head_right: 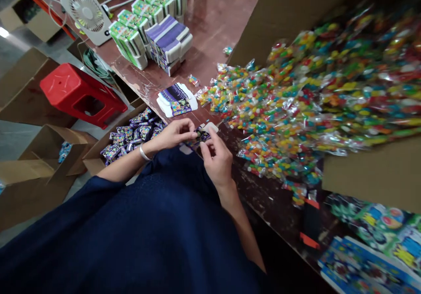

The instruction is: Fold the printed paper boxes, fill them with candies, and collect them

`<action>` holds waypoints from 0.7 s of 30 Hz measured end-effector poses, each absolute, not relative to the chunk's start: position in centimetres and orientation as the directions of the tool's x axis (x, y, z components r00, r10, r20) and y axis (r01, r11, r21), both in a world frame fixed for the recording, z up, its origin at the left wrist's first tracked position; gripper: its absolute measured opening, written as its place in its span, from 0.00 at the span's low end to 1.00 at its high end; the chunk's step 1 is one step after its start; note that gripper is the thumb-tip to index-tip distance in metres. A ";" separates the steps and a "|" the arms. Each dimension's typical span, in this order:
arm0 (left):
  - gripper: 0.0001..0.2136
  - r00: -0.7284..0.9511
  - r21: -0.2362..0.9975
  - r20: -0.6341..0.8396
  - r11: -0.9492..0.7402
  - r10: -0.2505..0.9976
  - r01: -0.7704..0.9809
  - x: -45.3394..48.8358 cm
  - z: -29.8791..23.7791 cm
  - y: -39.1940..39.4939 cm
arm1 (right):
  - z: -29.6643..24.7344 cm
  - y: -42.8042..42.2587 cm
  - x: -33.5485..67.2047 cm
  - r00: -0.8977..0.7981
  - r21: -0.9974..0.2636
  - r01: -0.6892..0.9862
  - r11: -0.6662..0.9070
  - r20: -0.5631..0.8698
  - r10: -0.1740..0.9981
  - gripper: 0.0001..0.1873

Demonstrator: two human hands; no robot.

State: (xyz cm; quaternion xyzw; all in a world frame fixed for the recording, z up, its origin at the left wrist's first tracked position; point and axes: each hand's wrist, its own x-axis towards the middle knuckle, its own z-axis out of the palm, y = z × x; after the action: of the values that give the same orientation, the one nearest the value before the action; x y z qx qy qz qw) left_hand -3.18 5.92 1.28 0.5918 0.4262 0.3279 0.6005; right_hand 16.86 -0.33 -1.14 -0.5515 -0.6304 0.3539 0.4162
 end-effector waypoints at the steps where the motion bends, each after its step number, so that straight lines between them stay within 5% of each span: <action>1: 0.24 0.478 0.983 -0.171 0.183 0.861 0.021 -2.7 1.2 5.4 | -1.0 -0.3 16.8 -0.076 -0.900 0.413 0.142 0.121 0.990 0.24; 5: 0.26 0.634 0.858 -0.321 0.500 0.703 -0.120 -1.6 0.2 4.0 | -0.9 -0.8 17.0 -0.076 -0.938 0.345 0.044 0.018 0.997 0.17; 9: 0.24 0.679 0.775 -0.359 0.611 0.640 -0.166 -1.3 -1.2 3.6 | -1.1 -1.7 17.5 -0.074 -0.964 0.264 -0.028 -0.049 0.996 0.12; 14: 0.32 0.612 0.814 -0.308 0.535 0.728 -0.227 -1.4 -2.1 4.6 | -1.1 -1.8 17.8 0.059 -0.976 0.213 -0.031 -0.019 0.998 0.16; 21: 0.28 0.556 0.895 -0.173 0.365 0.813 -0.255 -1.5 -1.8 4.9 | -2.2 -0.3 18.0 0.066 -0.975 0.002 -0.221 -0.220 0.973 0.27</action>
State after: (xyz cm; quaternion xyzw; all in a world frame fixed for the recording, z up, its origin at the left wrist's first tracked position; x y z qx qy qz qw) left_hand -1.47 4.88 -1.82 0.4417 0.3156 0.3495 0.7636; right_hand 17.98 -0.32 -2.22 -0.5709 -0.4271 0.5334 0.4551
